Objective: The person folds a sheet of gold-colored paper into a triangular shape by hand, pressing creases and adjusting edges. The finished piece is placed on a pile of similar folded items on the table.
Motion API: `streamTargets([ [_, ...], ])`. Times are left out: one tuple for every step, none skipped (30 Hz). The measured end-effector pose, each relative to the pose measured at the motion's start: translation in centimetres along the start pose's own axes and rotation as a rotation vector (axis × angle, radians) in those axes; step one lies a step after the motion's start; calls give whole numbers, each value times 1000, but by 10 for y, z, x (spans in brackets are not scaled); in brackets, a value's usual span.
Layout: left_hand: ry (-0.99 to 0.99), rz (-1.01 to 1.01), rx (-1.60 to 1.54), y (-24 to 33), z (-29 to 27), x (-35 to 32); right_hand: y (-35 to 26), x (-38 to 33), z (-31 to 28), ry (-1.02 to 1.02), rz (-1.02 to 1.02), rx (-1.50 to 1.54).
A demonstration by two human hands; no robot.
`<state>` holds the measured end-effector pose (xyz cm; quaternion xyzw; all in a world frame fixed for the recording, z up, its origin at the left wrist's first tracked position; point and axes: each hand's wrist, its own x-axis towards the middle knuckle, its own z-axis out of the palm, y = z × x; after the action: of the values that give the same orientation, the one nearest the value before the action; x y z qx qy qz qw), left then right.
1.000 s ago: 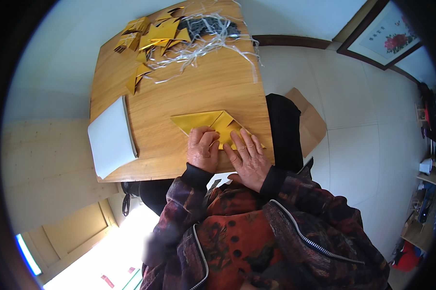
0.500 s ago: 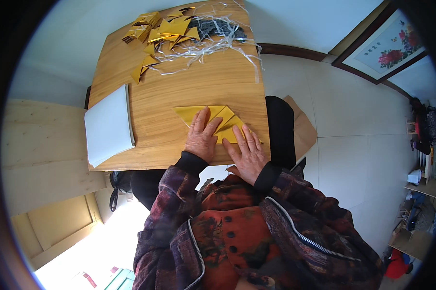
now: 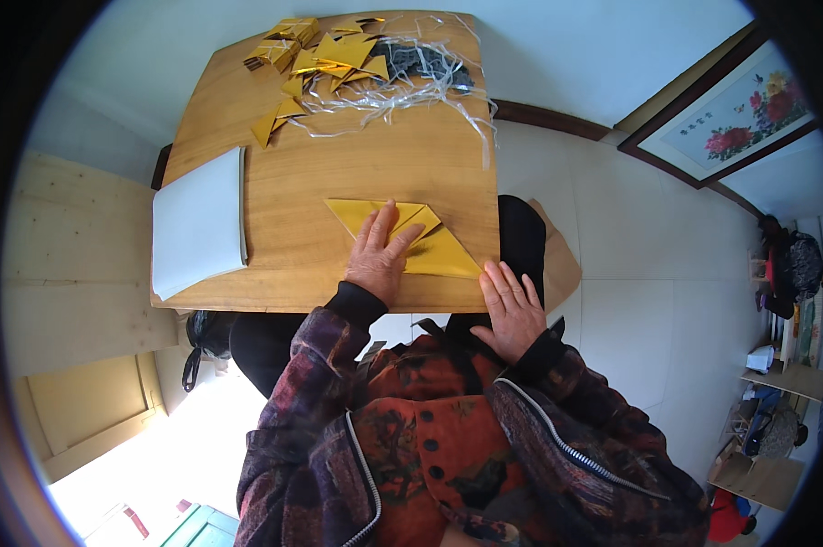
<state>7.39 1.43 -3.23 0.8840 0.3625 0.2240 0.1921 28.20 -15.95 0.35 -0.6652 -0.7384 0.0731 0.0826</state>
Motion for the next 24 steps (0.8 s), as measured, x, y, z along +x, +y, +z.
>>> streamTargets([
  [2,18,34,-1,2,0,-1,-1,-2,9,26,32],
  [5,35,70,-2,3,0,-2,-2,-5,15,52,66],
  [5,43,90,-4,4,0,-4,-1,-8,-53,122,95],
  [2,51,108,-4,6,0,-7,2,-11,-4,112,124],
  [-35,36,123,-5,8,-1,-12,7,-11,87,-3,128],
  [45,89,127,-5,10,-1,-20,16,-9,117,-64,134],
  [32,95,135,-5,11,-2,-29,26,-6,140,-115,145],
  [4,102,140,-7,10,-2,-40,37,-2,93,-152,160],
  [-21,109,149,-8,8,-1,-47,50,3,96,-203,162],
  [-7,80,101,-8,6,0,-54,62,8,58,-186,173],
  [7,48,51,-7,4,0,-58,70,12,55,-192,203],
  [-4,0,4,-6,2,0,-60,72,14,12,-166,199],
  [0,10,6,-5,0,0,-60,72,16,-17,-147,206],
  [-20,5,6,-3,-2,0,-59,71,19,-51,-127,212],
  [-56,-9,11,-1,-3,0,-57,69,21,-41,-126,184],
  [-47,33,25,0,-4,-1,-55,67,23,-32,-125,156],
  [-54,65,47,0,-6,-1,-53,65,25,-93,-98,119],
  [-62,96,72,-1,-7,-1,-53,64,27,-80,-99,118],
  [-75,83,45,-2,-8,-1,-52,63,28,-15,-121,123],
  [-87,70,21,-3,-9,0,-51,63,29,-16,-121,123],
  [-79,73,-6,-6,-10,-1,-51,63,29,-29,-118,125],
  [-124,79,14,-9,-11,0,-52,64,28,-62,-102,115],
  [-150,104,29,-12,-12,0,-53,65,28,-39,-107,118],
  [-210,108,61,-15,-13,0,-54,65,27,-44,-98,116],
])
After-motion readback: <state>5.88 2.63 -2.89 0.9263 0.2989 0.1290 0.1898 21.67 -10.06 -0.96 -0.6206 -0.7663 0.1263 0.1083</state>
